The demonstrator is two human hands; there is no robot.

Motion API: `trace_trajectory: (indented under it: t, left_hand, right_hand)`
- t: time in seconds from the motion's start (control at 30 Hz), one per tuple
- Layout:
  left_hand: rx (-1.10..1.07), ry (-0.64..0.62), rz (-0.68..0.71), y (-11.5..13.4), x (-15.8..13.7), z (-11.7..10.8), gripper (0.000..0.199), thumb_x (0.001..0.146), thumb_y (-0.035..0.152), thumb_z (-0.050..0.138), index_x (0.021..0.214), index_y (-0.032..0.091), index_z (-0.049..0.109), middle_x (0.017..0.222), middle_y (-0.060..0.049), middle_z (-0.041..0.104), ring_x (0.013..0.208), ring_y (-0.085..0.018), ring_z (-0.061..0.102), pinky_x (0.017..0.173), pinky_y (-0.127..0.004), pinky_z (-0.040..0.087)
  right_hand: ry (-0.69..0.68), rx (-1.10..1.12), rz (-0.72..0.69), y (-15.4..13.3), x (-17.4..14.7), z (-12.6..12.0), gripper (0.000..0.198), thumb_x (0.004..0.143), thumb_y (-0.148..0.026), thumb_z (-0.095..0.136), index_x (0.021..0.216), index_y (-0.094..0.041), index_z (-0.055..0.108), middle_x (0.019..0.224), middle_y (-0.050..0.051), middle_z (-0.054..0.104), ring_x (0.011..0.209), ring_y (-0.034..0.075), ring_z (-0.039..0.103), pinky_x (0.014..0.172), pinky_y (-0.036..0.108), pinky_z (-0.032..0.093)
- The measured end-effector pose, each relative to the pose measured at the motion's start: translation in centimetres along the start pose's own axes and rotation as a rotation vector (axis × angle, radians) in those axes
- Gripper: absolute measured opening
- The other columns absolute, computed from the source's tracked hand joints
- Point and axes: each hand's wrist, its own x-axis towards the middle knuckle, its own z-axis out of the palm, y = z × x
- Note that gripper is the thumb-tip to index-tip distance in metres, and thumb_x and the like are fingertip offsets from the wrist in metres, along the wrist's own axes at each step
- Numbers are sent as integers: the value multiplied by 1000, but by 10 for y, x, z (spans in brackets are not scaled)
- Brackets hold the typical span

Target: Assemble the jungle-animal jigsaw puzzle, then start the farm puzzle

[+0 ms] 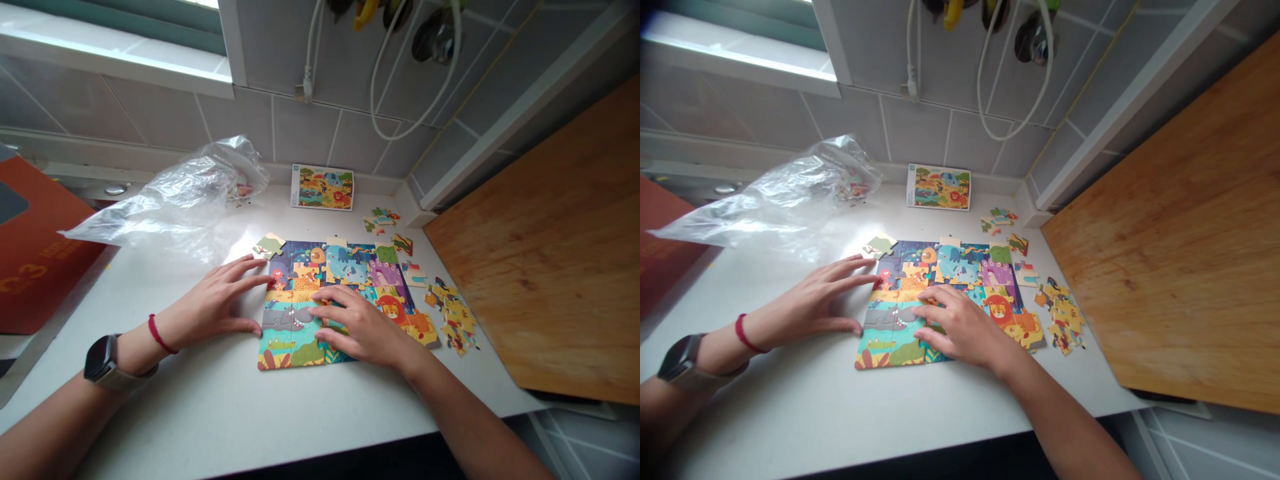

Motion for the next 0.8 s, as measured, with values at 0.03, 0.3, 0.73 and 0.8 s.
trace_trajectory:
  t: [0.03,0.3,0.73,0.8]
  left_hand:
    - [-5,5,1,-1,0,0,80,86,73,73,155,39,52,164,-10,47,149,-42,45,115,-61,48]
    - [-102,231,-129,-6,8,2,49,98,64,65,135,33,66,155,-10,52,137,-33,58,113,-54,52]
    - [-135,79,-134,-42,59,-11,66,92,31,57,156,21,49,155,-15,57,142,-33,55,120,-53,45]
    - [-163,7,-119,-47,70,-15,68,90,29,58,156,19,50,152,-16,60,141,-33,56,120,-52,44]
  right_hand:
    - [1,1,-1,0,0,0,30,102,-33,68,129,-23,73,135,13,68,133,29,60,113,47,52]
    - [31,54,8,2,0,0,30,101,-32,69,129,-22,73,133,12,68,128,26,63,109,42,54]
    - [101,123,35,11,3,2,23,99,-29,72,119,-19,77,123,11,73,119,25,67,107,40,54]
    - [112,130,39,13,3,3,24,99,-29,71,120,-19,77,124,11,73,119,25,68,107,41,54]
